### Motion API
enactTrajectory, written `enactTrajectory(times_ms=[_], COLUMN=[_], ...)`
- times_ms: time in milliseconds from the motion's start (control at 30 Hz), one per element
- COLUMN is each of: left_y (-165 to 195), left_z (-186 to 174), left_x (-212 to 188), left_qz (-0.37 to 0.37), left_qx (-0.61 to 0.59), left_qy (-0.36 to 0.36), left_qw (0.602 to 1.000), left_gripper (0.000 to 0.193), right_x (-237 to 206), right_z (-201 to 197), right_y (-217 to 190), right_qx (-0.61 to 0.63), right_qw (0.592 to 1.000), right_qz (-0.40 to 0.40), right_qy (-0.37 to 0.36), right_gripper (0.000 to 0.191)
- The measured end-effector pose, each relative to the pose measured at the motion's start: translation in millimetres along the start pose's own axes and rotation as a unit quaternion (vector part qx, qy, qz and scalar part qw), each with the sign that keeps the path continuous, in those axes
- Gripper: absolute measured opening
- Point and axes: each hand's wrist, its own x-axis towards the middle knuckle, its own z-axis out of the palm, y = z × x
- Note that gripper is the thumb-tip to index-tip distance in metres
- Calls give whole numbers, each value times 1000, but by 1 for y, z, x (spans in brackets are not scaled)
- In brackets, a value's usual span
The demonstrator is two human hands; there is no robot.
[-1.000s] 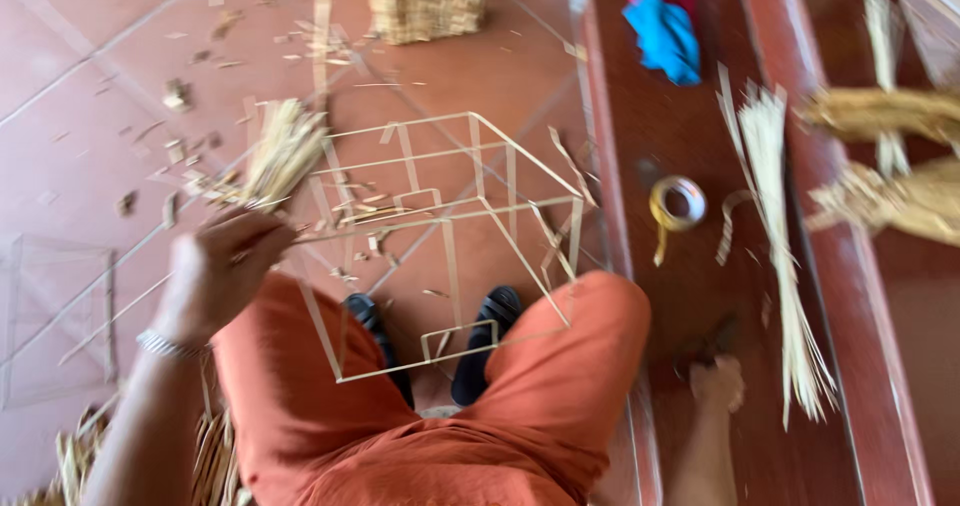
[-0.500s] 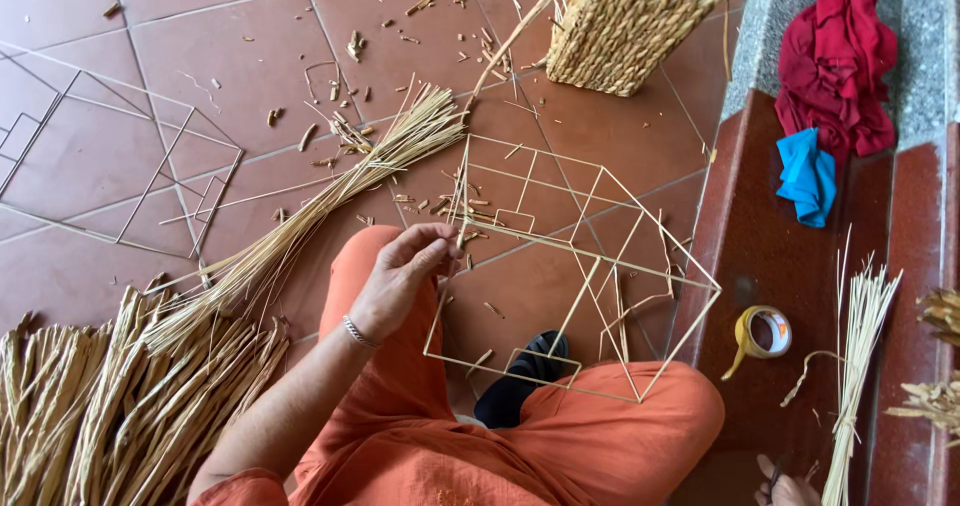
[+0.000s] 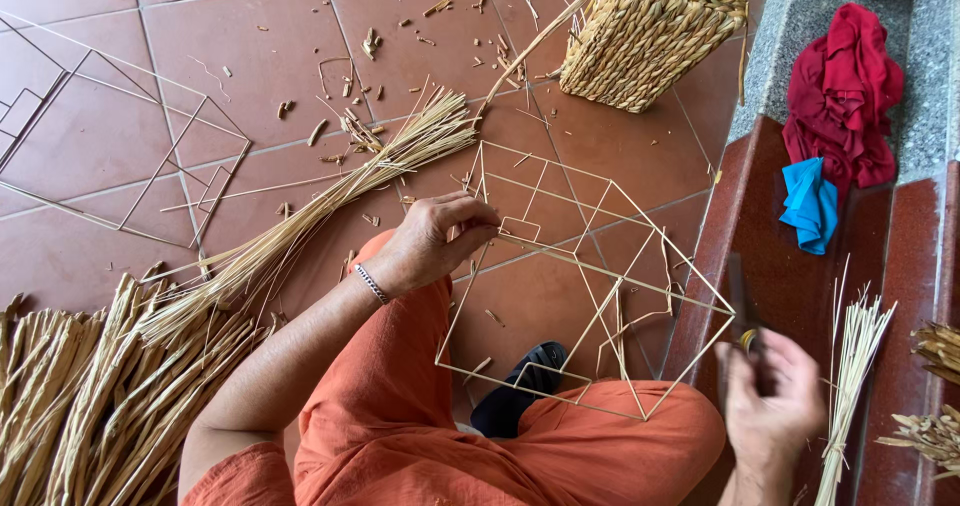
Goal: The person sits on the floor and assembles a rectangular basket frame from thin wooden strips. They use scissors to trim excess material and apply yellow tape to secure joints. The person repeatedly measures, cuts, and tapes the frame to reinforce its structure.
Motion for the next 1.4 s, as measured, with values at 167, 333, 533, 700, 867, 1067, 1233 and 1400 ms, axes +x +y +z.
enactTrajectory(times_ms=[167, 333, 533, 700, 867, 1067, 1233, 1400], left_y=[-4, -7, -8, -11, -10, -6, -2, 0], left_z=[-10, -21, -22, -20, -20, -19, -10, -5], left_x=[15, 30, 42, 46, 48, 56, 58, 63], left_qz=[101, 167, 201, 219, 235, 230, 233, 198], left_qx=[73, 152, 200, 204, 225, 270, 294, 311], left_qy=[-34, -83, -126, -130, -147, -183, -194, -237], left_qw=[992, 971, 951, 945, 934, 917, 906, 899], left_gripper=[9, 10, 12, 14, 15, 15, 17, 14], right_x=[31, 62, 74, 69, 67, 70, 71, 74], right_z=[36, 61, 86, 103, 116, 126, 126, 123], right_y=[-68, -141, -182, -185, -188, -188, -184, -182], right_qx=[65, -120, -219, -214, -235, -287, -306, -369], right_qw=[969, 911, 876, 875, 863, 826, 810, 765], right_qz=[-17, -320, -344, -336, -333, -356, -358, -388], right_qy=[-236, -231, -259, -275, -297, -329, -350, -359], right_gripper=[80, 75, 74, 77, 79, 90, 73, 70])
